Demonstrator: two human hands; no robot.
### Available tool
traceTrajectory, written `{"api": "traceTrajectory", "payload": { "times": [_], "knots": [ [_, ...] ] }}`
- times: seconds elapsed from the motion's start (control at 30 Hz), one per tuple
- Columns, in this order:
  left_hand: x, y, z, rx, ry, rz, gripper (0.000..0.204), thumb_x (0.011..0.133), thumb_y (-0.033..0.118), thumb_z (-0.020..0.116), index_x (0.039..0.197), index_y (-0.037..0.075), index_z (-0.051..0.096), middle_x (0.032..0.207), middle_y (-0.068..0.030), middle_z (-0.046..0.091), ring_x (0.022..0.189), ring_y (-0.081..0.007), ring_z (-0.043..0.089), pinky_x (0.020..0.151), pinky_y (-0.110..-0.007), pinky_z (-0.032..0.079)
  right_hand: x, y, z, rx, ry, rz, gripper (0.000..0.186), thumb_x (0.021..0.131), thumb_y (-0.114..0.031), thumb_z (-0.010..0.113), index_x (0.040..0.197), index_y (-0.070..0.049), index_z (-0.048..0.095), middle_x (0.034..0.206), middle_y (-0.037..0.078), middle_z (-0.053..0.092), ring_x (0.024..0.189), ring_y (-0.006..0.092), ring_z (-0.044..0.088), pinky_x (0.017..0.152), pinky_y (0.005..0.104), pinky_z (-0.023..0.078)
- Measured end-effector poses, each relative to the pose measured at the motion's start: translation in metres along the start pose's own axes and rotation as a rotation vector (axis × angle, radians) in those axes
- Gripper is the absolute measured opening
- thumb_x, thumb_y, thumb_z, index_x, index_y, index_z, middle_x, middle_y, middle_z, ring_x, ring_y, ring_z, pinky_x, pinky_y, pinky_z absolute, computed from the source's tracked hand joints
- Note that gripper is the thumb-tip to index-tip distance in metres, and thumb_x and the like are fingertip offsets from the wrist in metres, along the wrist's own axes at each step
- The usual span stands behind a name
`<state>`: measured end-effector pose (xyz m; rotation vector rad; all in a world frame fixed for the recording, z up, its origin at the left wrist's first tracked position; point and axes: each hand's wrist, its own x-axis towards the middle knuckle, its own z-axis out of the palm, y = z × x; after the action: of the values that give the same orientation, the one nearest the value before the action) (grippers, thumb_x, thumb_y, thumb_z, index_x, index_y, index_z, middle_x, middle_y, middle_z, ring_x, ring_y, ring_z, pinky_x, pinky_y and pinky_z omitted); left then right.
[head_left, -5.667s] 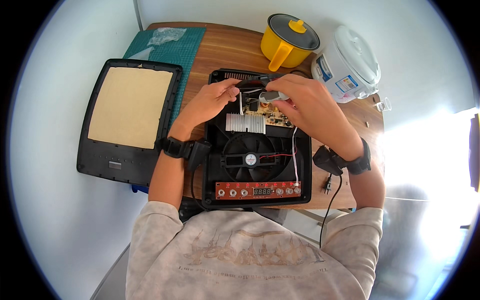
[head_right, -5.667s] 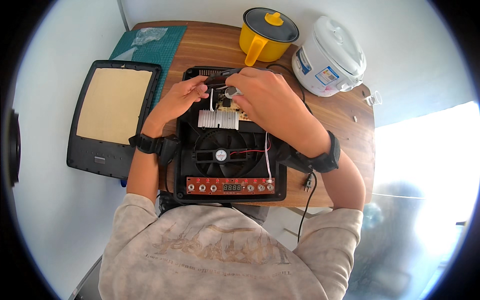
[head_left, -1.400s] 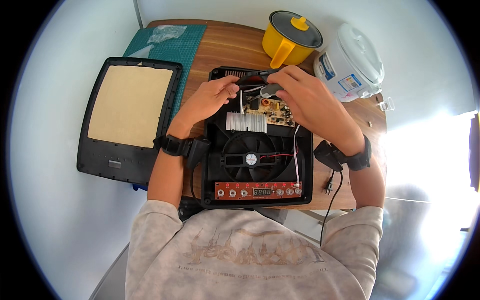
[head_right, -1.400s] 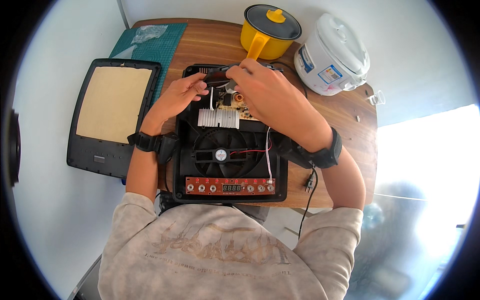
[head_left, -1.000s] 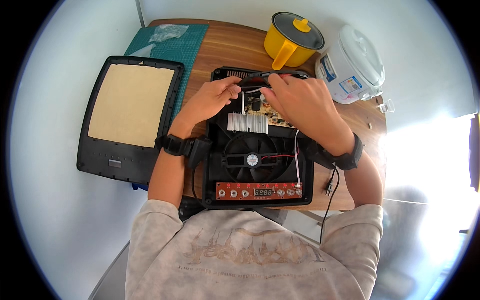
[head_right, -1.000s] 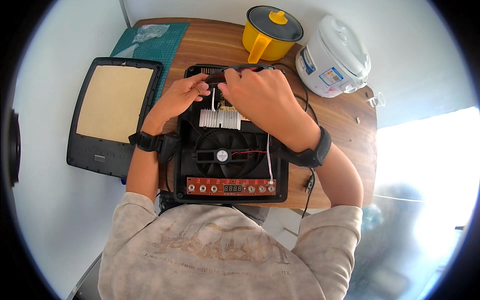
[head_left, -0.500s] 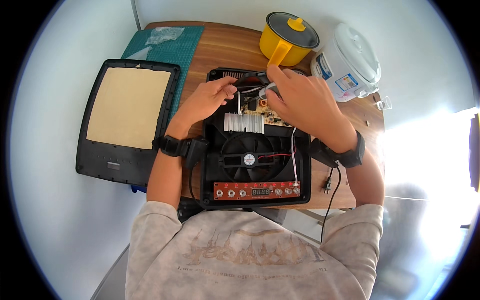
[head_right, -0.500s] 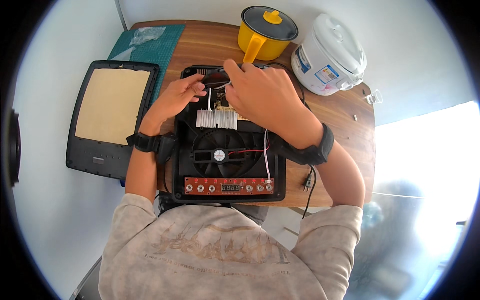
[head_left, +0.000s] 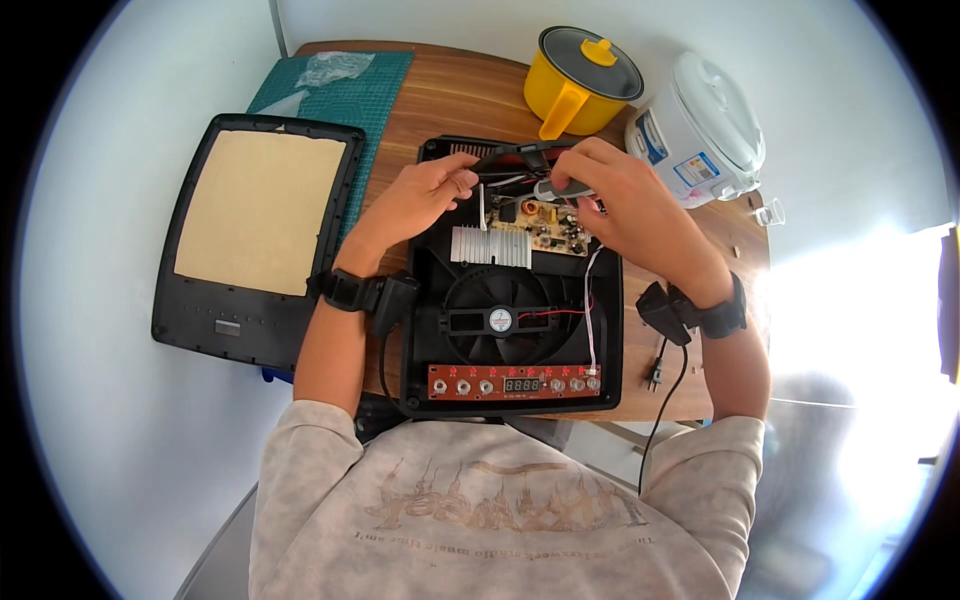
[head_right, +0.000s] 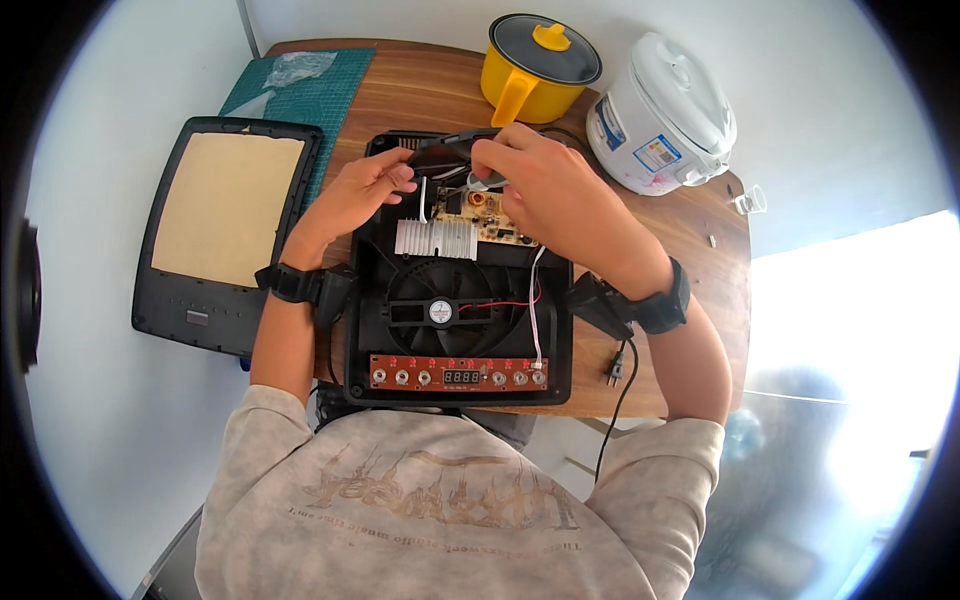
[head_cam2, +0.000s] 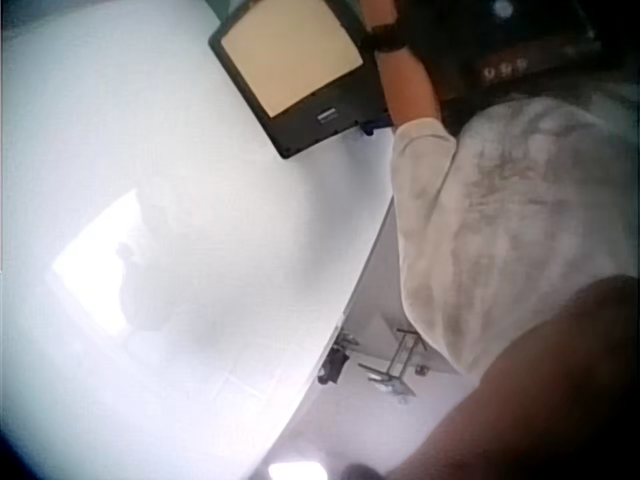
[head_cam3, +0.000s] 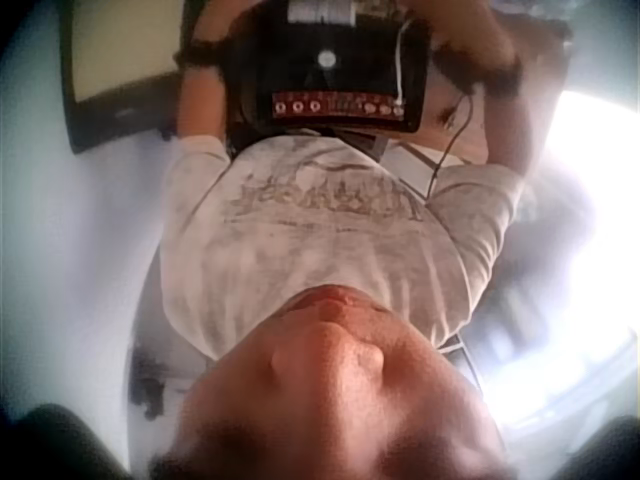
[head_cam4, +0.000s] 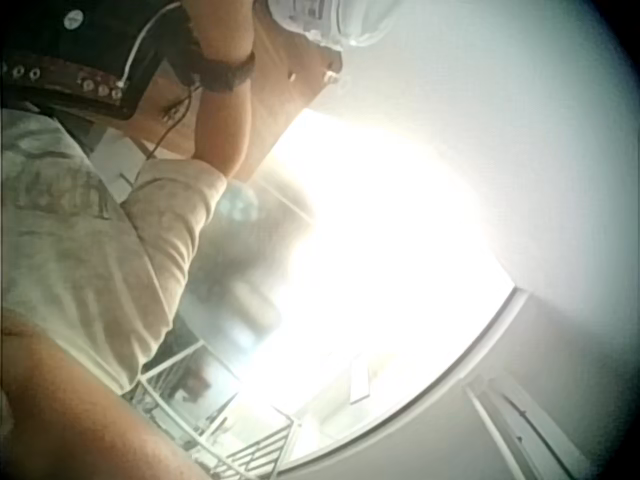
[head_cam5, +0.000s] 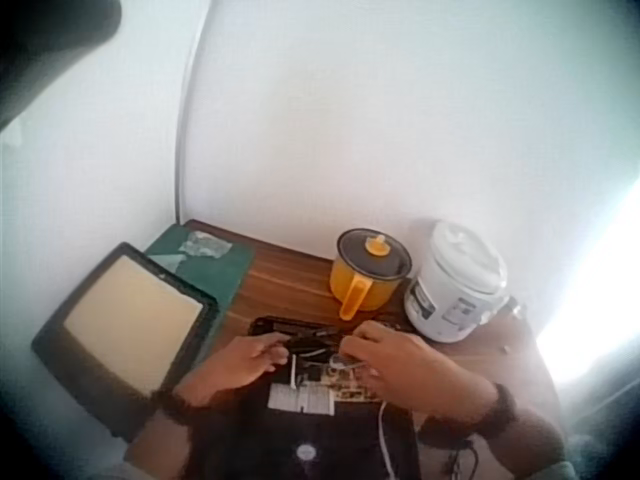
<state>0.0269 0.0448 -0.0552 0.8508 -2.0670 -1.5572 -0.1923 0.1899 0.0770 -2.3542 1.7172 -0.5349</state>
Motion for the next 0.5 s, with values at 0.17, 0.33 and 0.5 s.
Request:
{"api": "traceTrajectory", "payload": {
  "times": [0.17,0.33,0.5],
  "knots": [
    [0.002,-0.006,-0.003,0.009,-0.035,0.02,0.044,0.109,0.033,0.051,0.138,0.0,0.055,0.121,-0.0105,0.069,0.109,-0.0194,0.07,0.087,-0.031,0.057,0.001,0.004,-0.008,-0.015,-0.08,-0.077,0.027,0.08,0.011,0.055,0.102,-0.005,0.057,0.1,0.015,0.059,0.092,0.0391,0.062,0.079,0.0471,0.049],
    [0.002,-0.002,-0.002,0.019,-0.029,-0.001,0.045,0.109,0.033,0.051,0.138,0.0,0.055,0.122,-0.0104,0.068,0.109,-0.0192,0.07,0.087,-0.031,0.057,0.012,0.006,-0.015,-0.076,-0.132,-0.112,0.028,0.077,0.013,0.058,0.1,-0.003,0.056,0.094,0.014,0.062,0.093,0.0365,0.063,0.078,0.0452,0.049],
    [-0.002,0.004,0.001,0.009,0.008,0.003,0.038,0.109,0.027,0.051,0.136,0.002,0.058,0.117,-0.0113,0.072,0.103,-0.0195,0.07,0.085,-0.032,0.057,0.019,0.006,-0.017,-0.079,-0.176,-0.122,0.028,0.076,0.012,0.06,0.101,-0.001,0.062,0.091,0.014,0.066,0.088,0.0356,0.065,0.076,0.0447,0.05]
  ]
}}
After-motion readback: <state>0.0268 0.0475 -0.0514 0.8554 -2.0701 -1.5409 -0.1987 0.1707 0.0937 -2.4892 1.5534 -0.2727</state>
